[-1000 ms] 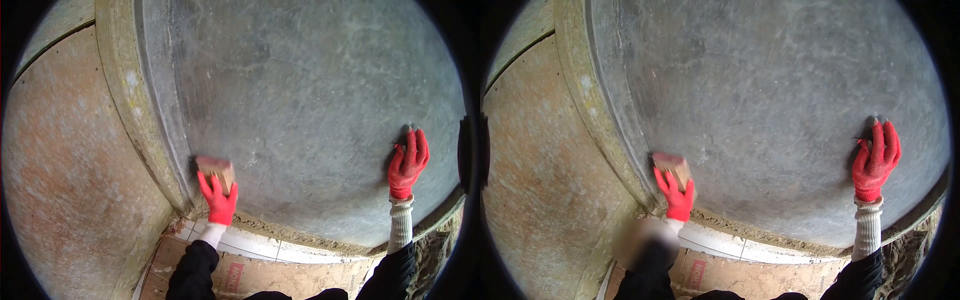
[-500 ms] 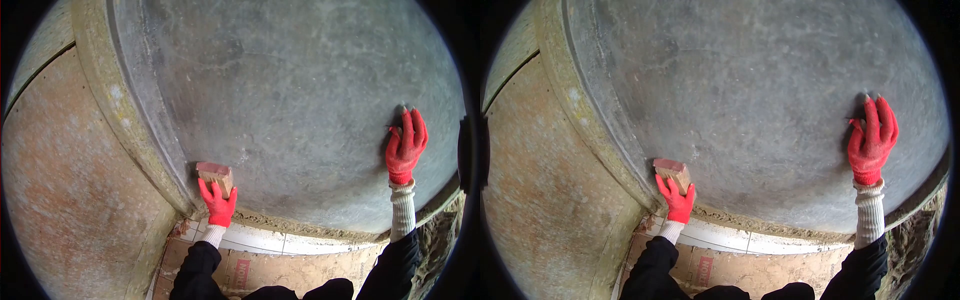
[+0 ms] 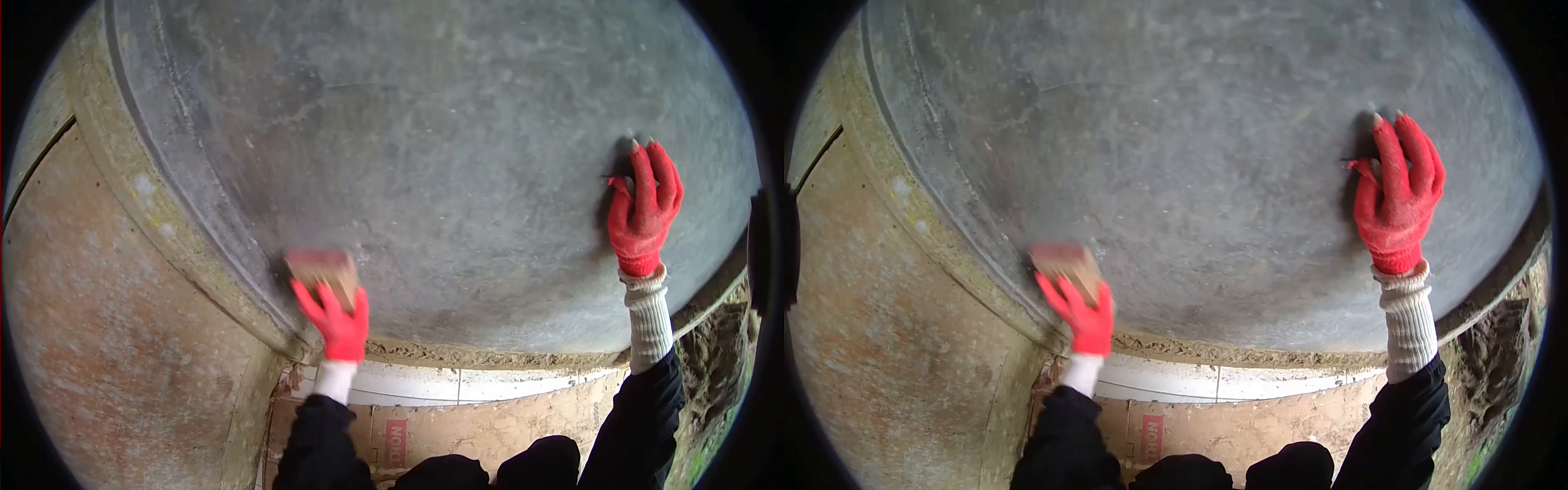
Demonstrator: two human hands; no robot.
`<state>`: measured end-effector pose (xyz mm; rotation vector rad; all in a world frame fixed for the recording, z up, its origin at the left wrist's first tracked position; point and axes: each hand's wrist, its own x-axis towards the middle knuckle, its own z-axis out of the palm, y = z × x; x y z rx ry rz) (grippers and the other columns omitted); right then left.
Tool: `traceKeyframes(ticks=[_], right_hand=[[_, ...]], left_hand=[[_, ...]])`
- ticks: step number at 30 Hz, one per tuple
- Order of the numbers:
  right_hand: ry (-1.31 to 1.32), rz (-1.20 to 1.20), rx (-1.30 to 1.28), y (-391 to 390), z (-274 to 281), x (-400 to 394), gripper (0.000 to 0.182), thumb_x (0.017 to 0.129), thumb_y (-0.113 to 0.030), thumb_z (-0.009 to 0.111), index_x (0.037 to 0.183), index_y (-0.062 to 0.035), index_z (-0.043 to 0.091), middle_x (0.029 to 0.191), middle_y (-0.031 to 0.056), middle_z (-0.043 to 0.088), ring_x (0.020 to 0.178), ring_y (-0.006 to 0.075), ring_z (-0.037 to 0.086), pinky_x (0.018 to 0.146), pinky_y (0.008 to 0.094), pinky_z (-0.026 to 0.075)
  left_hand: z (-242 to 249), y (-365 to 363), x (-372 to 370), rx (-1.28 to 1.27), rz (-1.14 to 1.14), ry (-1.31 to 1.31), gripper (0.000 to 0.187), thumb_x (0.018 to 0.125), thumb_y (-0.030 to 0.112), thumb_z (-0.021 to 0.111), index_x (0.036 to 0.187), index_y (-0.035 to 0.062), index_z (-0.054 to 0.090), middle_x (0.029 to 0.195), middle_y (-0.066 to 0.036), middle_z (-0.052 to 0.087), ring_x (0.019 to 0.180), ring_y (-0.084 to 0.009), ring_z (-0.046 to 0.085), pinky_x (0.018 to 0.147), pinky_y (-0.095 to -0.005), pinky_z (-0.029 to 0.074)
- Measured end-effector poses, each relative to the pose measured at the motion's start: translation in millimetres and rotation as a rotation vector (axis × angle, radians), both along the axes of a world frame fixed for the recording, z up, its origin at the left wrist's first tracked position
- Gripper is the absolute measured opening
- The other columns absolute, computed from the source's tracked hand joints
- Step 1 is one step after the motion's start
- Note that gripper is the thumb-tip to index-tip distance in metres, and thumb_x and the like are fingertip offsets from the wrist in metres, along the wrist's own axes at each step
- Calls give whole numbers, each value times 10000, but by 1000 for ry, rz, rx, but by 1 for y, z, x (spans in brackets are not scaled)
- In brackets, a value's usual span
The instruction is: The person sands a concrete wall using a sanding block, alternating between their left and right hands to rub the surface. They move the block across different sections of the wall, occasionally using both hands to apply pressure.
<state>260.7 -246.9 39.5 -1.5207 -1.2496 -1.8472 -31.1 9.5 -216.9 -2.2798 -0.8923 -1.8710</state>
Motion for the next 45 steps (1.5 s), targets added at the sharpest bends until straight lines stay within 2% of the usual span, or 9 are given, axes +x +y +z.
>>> traceKeyframes(ticks=[4, 12, 16, 18, 22, 30, 34, 38, 45], right_hand=[[5, 44, -11, -1, 1, 2, 529, 688, 54, 630, 1200, -81, 649, 1263, 133, 566, 1138, 311, 550, 963, 391, 435], [5, 116, -28, -4, 7, -4, 534, 648, 5, 659, 1178, -60, 644, 1192, 141, 588, 1047, 345, 585, 880, 413, 484], [-6, 251, 53, -3, -14, -15, 511, 662, -93, 732, 1158, -42, 618, 1089, 171, 601, 945, 348, 615, 775, 443, 514], [331, 358, -331, -5, -75, -40, 531, 673, -171, 758, 1165, -53, 595, 1030, 163, 628, 924, 346, 634, 769, 447, 525], [480, 622, -542, -1, -205, -99, 825, 630, -250, 783, 1367, -76, 454, 1307, 183, 498, 1111, 355, 556, 905, 470, 502], [638, 213, 83, 5, -200, -96, 694, 674, -241, 714, 1301, -56, 480, 1274, 204, 492, 1150, 388, 496, 997, 574, 376], [548, 173, -29, -42, -177, -41, 866, 567, -320, 795, 1311, -37, 455, 1248, 236, 478, 1160, 420, 465, 979, 594, 353], [866, -104, 325, -117, -187, 28, 1014, 589, -422, 828, 1348, 61, 359, 1288, 288, 406, 1182, 438, 434, 1013, 521, 362], [993, -311, 835, -201, -225, 137, 1040, 721, -423, 762, 1477, 42, 222, 1321, 315, 371, 1214, 448, 394, 1049, 478, 332]], left_hand=[[-56, -26, 14, -130, -93, -82, 762, 813, 245, 744, 1397, 58, 291, 1496, -375, 104, 1341, -544, 244, 1039, -622, 283], [182, -5, 14, 2, 126, -65, 762, 925, 219, 619, 1511, 16, 178, 1584, -218, 26, 1445, -404, 126, 1144, -506, 220], [68, -64, 43, -163, -27, -98, 825, 915, 215, 637, 1527, 33, 114, 1587, -197, 0, 1456, -361, 116, 1163, -455, 213], [13, -106, 52, -355, -145, -51, 826, 914, 164, 635, 1537, 65, 102, 1589, -181, -45, 1461, -337, 111, 1151, -441, 242], [50, -162, 94, -594, -338, -308, 817, 916, 110, 625, 1543, 91, 102, 1588, -173, -87, 1462, -320, 106, 1139, -433, 263], [75, -212, 119, -352, -553, 62, 739, 932, 105, 576, 1532, 59, 146, 1569, -235, -105, 1439, -387, 145, 1111, -446, 300], [86, -216, 122, -158, -825, 269, 751, 884, 98, 601, 1513, 28, 197, 1549, -303, -21, 1416, -443, 185, 1111, -497, 284], [130, -183, 101, 253, -626, 502, 649, 837, 65, 621, 1424, -12, 357, 1477, -304, 282, 1342, -456, 332, 1082, -519, 317], [181, -120, 126, 702, -402, 547, 562, 828, 118, 637, 1344, -6, 453, 1434, -254, 370, 1314, -476, 356, 1067, -575, 303]])
